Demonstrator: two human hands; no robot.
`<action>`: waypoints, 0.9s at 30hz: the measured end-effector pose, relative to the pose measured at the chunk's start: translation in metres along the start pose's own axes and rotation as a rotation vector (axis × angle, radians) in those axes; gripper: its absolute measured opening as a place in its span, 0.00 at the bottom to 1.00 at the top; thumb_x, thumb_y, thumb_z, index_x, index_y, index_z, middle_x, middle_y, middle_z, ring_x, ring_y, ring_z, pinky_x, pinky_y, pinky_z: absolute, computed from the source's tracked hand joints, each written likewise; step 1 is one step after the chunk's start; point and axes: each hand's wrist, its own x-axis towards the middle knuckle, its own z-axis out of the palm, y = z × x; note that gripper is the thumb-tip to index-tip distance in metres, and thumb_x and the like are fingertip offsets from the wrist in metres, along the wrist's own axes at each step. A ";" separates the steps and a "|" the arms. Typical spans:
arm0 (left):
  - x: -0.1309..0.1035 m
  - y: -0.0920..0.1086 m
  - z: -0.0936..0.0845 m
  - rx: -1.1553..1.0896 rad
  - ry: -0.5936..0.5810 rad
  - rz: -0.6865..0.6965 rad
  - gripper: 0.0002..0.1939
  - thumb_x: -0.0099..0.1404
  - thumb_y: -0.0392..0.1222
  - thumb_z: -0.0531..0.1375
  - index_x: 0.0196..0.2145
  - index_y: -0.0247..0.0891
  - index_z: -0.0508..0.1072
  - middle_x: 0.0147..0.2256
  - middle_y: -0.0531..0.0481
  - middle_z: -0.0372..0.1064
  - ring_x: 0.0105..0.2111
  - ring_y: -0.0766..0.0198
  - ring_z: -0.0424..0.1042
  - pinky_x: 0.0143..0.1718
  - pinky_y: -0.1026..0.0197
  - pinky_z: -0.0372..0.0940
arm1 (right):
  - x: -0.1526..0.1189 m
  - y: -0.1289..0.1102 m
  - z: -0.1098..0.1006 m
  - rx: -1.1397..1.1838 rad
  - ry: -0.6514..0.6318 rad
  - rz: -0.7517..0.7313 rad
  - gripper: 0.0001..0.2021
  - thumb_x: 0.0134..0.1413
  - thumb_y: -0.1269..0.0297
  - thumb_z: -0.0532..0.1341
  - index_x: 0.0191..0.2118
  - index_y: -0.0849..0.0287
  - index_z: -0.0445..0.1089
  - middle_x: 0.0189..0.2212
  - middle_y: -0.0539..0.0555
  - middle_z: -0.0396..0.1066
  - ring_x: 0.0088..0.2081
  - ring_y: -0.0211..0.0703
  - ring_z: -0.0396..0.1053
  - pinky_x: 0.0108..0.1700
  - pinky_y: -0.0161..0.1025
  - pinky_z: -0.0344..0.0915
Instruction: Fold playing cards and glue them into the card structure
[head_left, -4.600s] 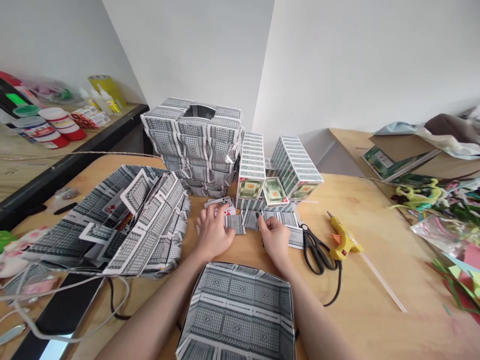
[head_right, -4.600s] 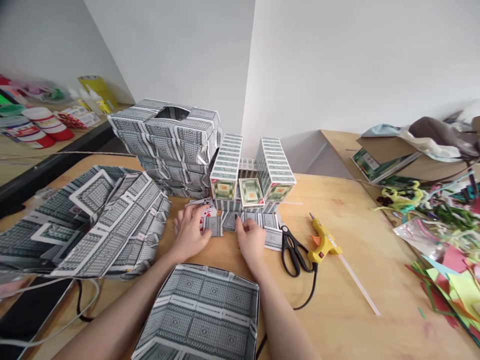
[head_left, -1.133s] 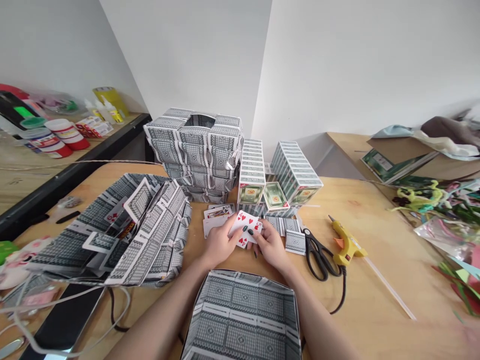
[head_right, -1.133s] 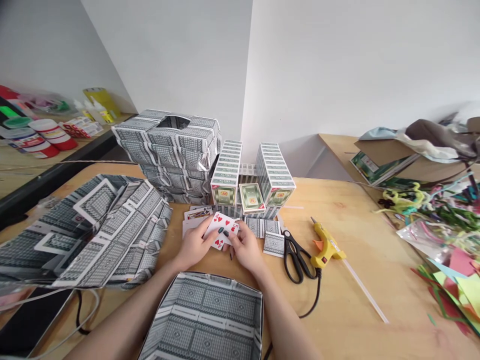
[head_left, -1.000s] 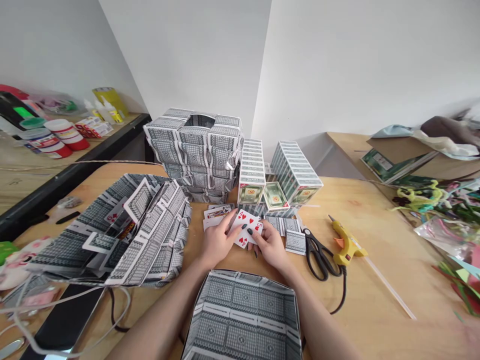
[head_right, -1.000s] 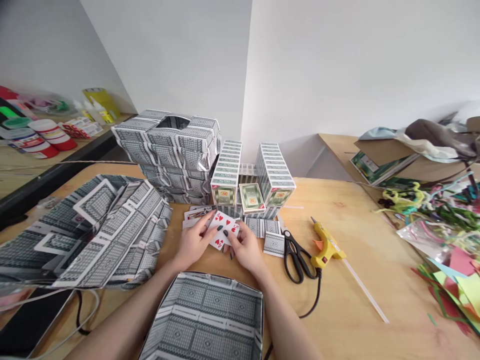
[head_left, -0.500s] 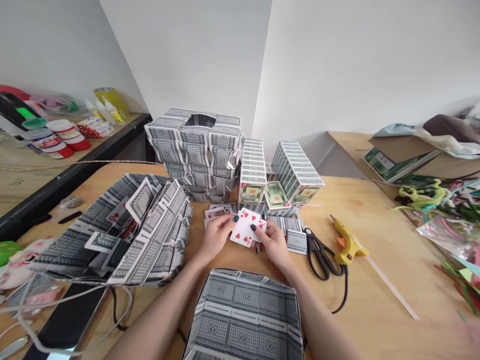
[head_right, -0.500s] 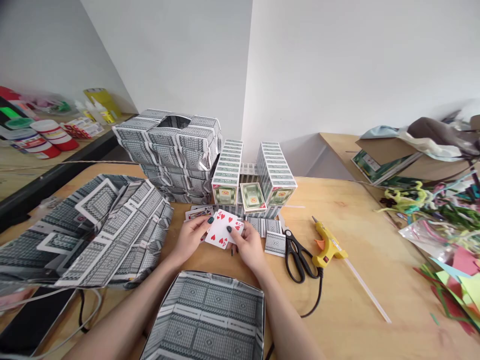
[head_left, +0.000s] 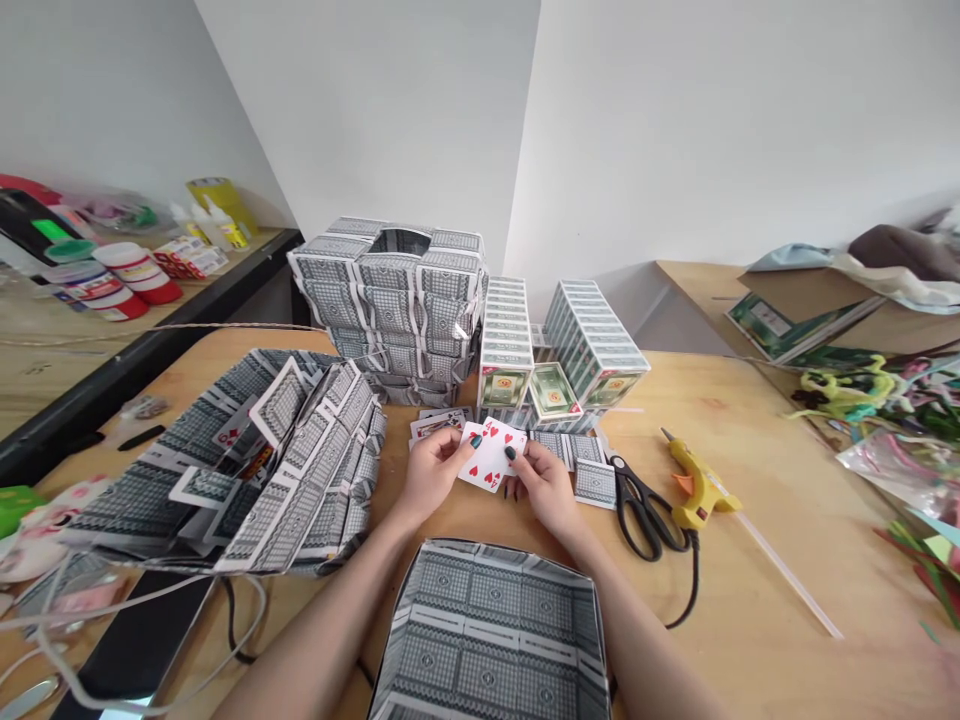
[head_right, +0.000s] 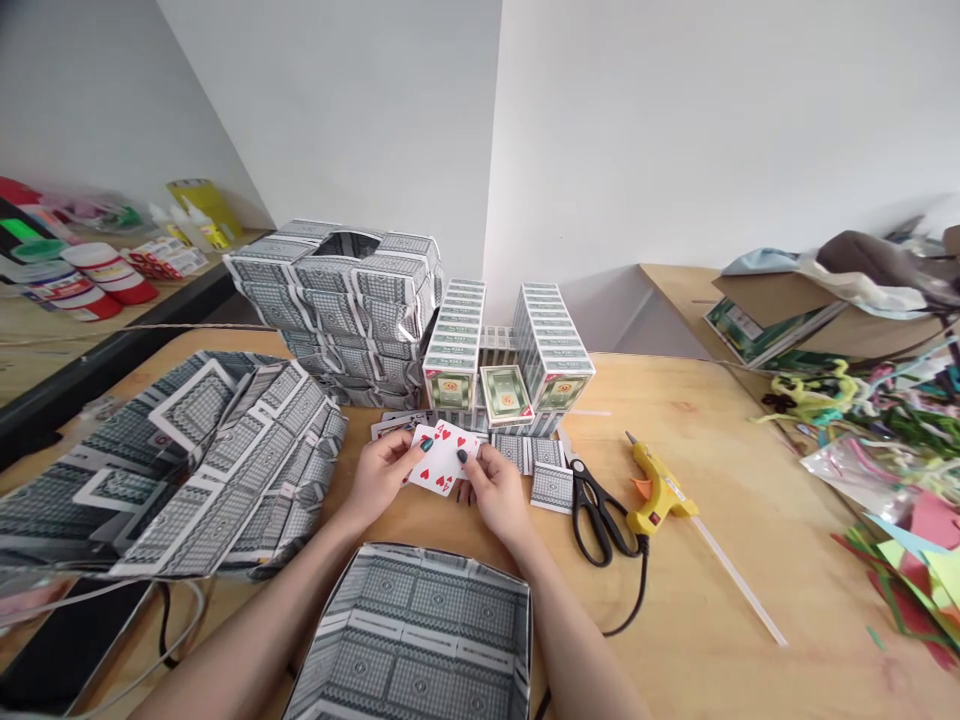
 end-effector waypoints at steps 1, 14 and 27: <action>0.000 0.001 0.000 0.002 0.004 -0.006 0.11 0.55 0.45 0.57 0.23 0.34 0.66 0.19 0.55 0.60 0.20 0.71 0.58 0.20 0.69 0.55 | 0.000 0.001 0.000 -0.009 -0.001 -0.006 0.16 0.51 0.48 0.54 0.27 0.58 0.60 0.13 0.45 0.62 0.15 0.35 0.60 0.16 0.32 0.54; 0.002 -0.005 0.001 0.134 -0.012 0.006 0.10 0.56 0.43 0.56 0.26 0.34 0.72 0.24 0.53 0.68 0.24 0.68 0.63 0.25 0.69 0.58 | -0.001 -0.001 -0.001 -0.136 0.091 -0.013 0.17 0.54 0.48 0.49 0.25 0.57 0.57 0.10 0.44 0.59 0.12 0.35 0.57 0.16 0.31 0.51; 0.004 -0.003 0.000 0.193 -0.033 0.026 0.12 0.57 0.45 0.55 0.26 0.34 0.73 0.23 0.53 0.68 0.23 0.68 0.63 0.24 0.69 0.57 | -0.001 0.002 0.000 -0.333 0.176 -0.030 0.19 0.55 0.49 0.49 0.21 0.56 0.55 0.09 0.45 0.56 0.13 0.35 0.56 0.18 0.31 0.51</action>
